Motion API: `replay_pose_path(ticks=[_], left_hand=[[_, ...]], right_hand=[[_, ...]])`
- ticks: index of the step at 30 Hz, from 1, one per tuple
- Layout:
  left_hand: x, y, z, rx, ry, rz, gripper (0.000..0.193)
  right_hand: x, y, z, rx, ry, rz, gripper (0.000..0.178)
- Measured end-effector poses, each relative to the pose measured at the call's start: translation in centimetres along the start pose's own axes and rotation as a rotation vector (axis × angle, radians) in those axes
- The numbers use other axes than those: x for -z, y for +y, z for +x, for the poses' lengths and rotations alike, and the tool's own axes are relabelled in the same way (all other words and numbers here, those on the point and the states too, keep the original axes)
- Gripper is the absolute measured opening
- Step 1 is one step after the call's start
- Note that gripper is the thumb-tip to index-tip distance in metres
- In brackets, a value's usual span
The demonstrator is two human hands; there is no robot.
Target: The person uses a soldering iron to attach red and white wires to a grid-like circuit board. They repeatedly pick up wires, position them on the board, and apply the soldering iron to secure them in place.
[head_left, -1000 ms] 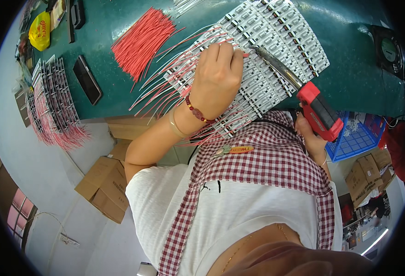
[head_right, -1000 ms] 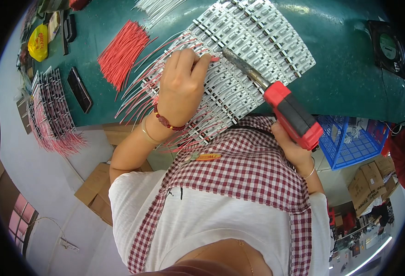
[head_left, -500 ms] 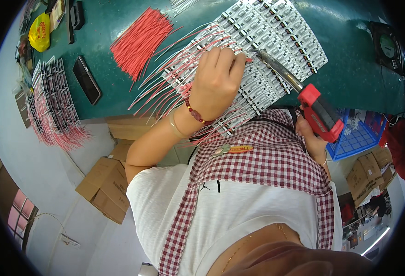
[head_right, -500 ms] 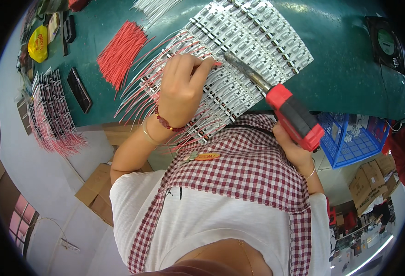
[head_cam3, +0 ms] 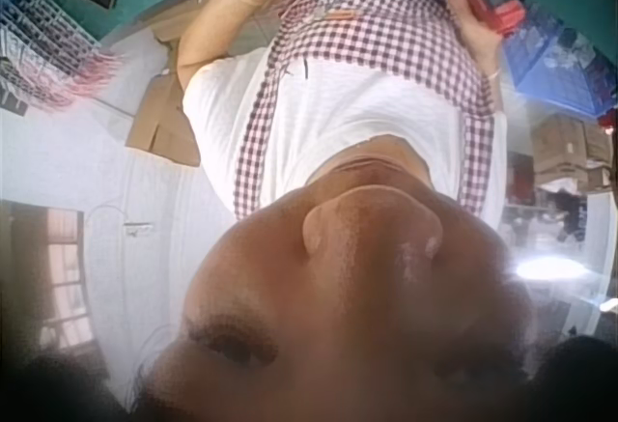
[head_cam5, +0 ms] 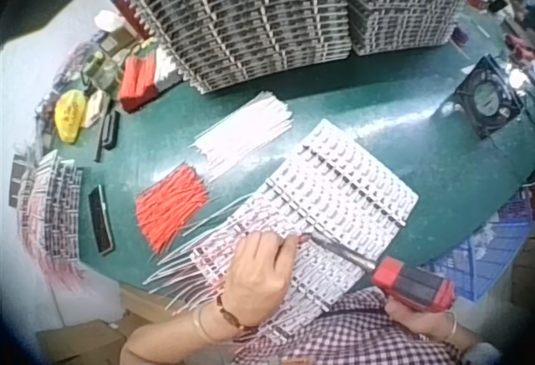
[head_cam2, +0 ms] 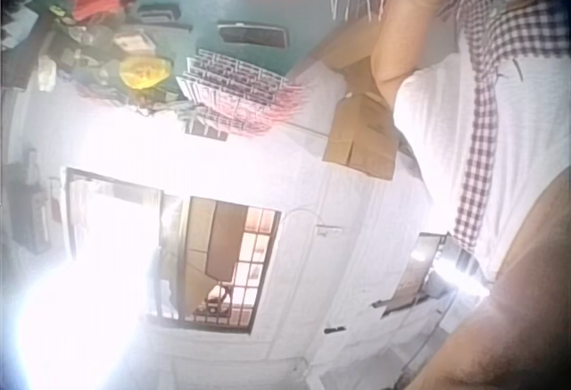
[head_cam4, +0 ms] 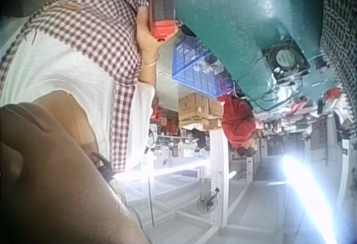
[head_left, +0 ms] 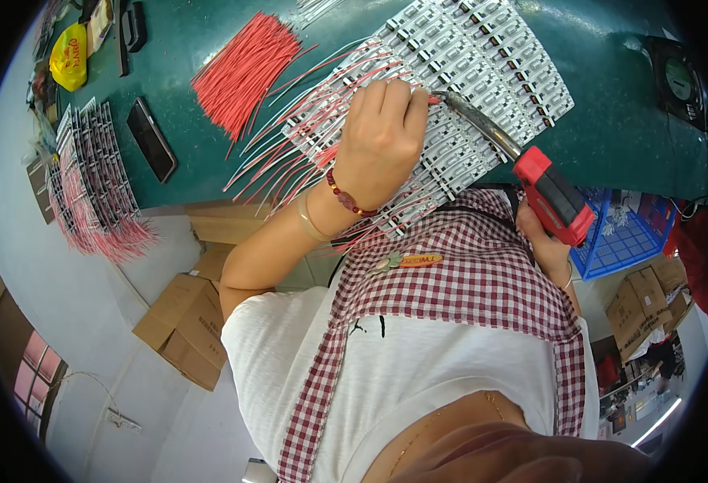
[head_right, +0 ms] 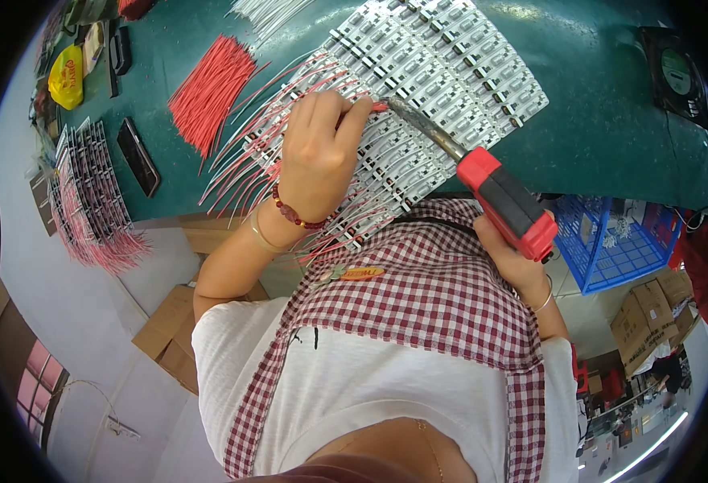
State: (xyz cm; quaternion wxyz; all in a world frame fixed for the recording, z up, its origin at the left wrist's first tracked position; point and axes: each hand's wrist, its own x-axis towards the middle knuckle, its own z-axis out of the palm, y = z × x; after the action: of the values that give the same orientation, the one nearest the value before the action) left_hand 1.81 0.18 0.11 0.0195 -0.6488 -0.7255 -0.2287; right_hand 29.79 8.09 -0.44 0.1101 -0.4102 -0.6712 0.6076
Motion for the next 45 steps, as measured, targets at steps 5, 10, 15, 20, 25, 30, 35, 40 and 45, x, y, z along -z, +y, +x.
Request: replay_pose_path(ticks=[5,10,15,20,25,30,35,40,45], left_hand=[[0.1,-0.1,-0.1,0.013,-0.002,0.000,0.024],[0.1,-0.4,-0.1,-0.032,0.047,0.072,0.022],[-0.1,-0.5,-0.3,-0.038,0.045,0.029,0.021],[-0.6,-0.9,-0.3,-0.076,0.067,0.002,0.014],[-0.6,-0.9,-0.3,-0.066,0.048,0.005,0.015],[-0.7,-0.7,-0.4,-0.055,0.041,-0.005,0.014],[-0.6,-0.7,-0.2,-0.039,0.034,-0.006,0.012],[-0.4,-0.5,0.0,-0.009,-0.013,0.038,0.017],[0.0,-0.2,-0.4,-0.036,0.053,-0.004,0.021]], right_hand=[[-0.1,-1.0,0.1,-0.034,0.031,0.083,0.016],[-0.2,-1.5,0.1,-0.052,0.049,0.138,0.015],[-0.1,-0.8,0.1,-0.012,0.056,0.094,0.021],[0.3,-0.2,0.0,-0.024,0.022,0.049,0.026],[0.5,0.5,0.0,-0.044,-0.007,0.023,0.028],[0.4,-0.5,0.1,-0.037,0.038,0.088,0.023],[0.6,-1.6,0.6,-0.017,0.041,0.199,0.018],[0.5,-1.7,0.5,-0.044,0.054,0.260,0.015],[0.5,-1.5,0.1,-0.064,0.025,0.300,0.014]])
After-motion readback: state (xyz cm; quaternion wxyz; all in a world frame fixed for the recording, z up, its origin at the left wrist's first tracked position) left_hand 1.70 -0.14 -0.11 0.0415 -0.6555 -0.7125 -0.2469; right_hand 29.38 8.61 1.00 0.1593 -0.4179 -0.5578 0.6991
